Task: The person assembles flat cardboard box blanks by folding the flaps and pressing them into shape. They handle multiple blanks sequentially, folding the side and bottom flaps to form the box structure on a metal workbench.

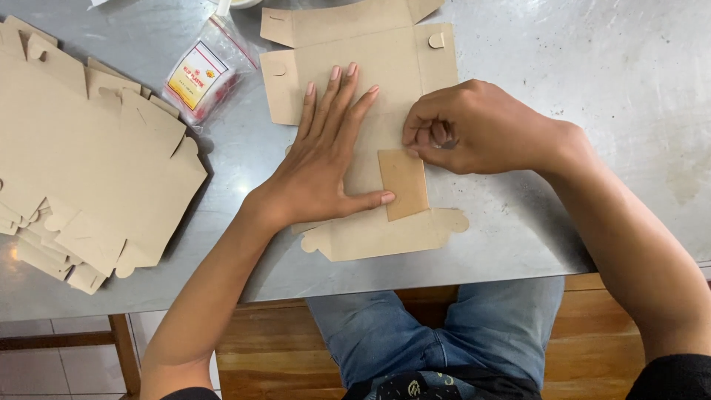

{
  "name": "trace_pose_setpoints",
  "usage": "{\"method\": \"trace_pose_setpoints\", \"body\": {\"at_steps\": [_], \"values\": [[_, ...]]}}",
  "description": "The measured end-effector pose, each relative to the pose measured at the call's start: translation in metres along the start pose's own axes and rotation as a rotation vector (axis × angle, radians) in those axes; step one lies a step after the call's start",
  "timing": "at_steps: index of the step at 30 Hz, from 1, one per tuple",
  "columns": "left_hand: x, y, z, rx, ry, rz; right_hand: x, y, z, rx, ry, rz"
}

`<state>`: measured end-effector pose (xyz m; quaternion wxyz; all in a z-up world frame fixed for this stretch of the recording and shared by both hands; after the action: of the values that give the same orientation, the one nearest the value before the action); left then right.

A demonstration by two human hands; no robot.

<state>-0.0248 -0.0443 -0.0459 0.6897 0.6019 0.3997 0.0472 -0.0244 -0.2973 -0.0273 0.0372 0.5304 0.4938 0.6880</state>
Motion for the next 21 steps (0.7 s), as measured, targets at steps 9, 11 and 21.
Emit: {"method": "trace_pose_setpoints", "body": {"at_steps": [9, 11, 21], "values": [[0.000, -0.005, 0.000, -0.041, 0.006, 0.097, -0.002, 0.005, 0.001, 0.091, -0.113, 0.048], [-0.002, -0.008, 0.000, -0.069, 0.008, 0.111, -0.002, 0.004, 0.000, 0.096, -0.095, 0.035], [-0.002, -0.012, 0.001, -0.110, 0.025, 0.153, -0.002, -0.001, -0.001, 0.192, -0.121, -0.113]]}}
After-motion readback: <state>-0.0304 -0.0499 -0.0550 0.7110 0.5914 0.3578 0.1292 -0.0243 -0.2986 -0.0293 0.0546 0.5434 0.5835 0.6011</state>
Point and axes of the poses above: each hand's wrist, its own z-axis towards the middle knuckle, its own y-axis out of the back of the hand, x = y × z, the point moved 1 cm from there along z, towards the middle knuckle, and after that the axes turned 1 degree about -y, right-handed, at the moved point
